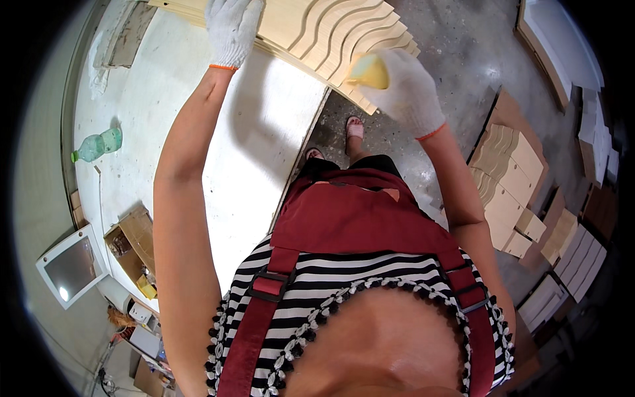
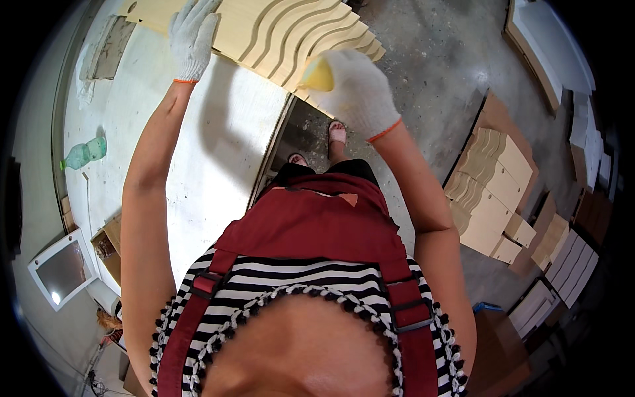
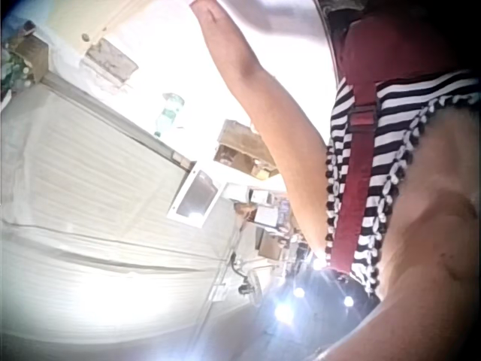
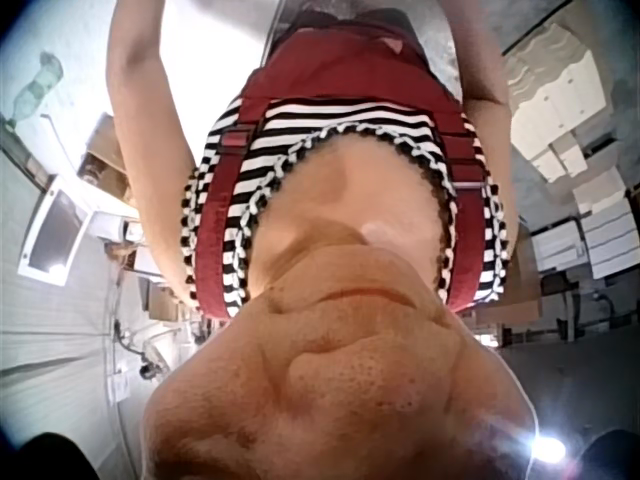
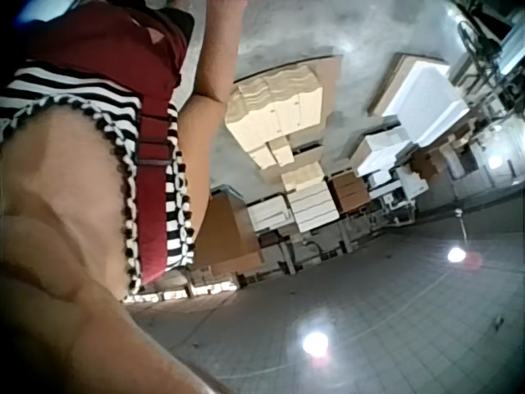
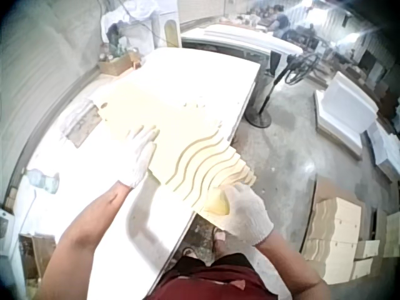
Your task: The person applies a liquid substance to a carved wooden panel using a sponge, ensuring the fluid reaches into the grooves and curves of the wood, and then wipes the panel with a cloth.
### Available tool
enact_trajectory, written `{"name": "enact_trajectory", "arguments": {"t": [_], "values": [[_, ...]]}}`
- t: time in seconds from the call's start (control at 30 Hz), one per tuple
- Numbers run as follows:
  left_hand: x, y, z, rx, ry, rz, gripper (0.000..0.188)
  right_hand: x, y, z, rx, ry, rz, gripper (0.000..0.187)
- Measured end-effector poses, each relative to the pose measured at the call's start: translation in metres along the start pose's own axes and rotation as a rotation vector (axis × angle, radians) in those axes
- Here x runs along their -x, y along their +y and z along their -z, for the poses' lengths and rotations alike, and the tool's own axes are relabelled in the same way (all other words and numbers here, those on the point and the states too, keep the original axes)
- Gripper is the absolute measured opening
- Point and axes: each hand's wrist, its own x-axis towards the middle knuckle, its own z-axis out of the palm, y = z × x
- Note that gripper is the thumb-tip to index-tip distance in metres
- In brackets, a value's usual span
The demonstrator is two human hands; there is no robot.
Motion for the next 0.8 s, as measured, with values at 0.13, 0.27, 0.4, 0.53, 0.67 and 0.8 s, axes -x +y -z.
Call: {"name": "enact_trajectory", "arguments": {"t": [0.13, 0.27, 0.4, 0.53, 0.67, 0.8], "values": [[-0.001, 0.004, 0.002, 0.019, -0.009, 0.006, 0.036, 0.0, -0.003, -0.026, 0.055, -0.021, 0.056, 0.046], [0.003, 0.0, 0.001, 0.021, 0.02, -0.019, 0.036, -0.005, 0.002, -0.017, 0.14, -0.061, 0.015, 0.045], [0.002, 0.003, 0.002, 0.045, 0.026, -0.011, 0.037, -0.003, -0.002, -0.014, 0.162, 0.033, 0.033, 0.044], [0.001, -0.001, 0.001, 0.024, 0.021, -0.02, 0.036, -0.003, 0.0, -0.025, 0.127, -0.035, 0.043, 0.044], [-0.002, 0.001, -0.006, 0.038, 0.019, -0.029, 0.035, -0.004, 0.011, -0.018, 0.25, 0.076, 0.061, 0.043], [-0.001, 0.004, 0.006, 0.021, 0.041, -0.042, 0.035, 0.006, -0.013, -0.024, 0.111, 0.045, 0.153, 0.044]]}}
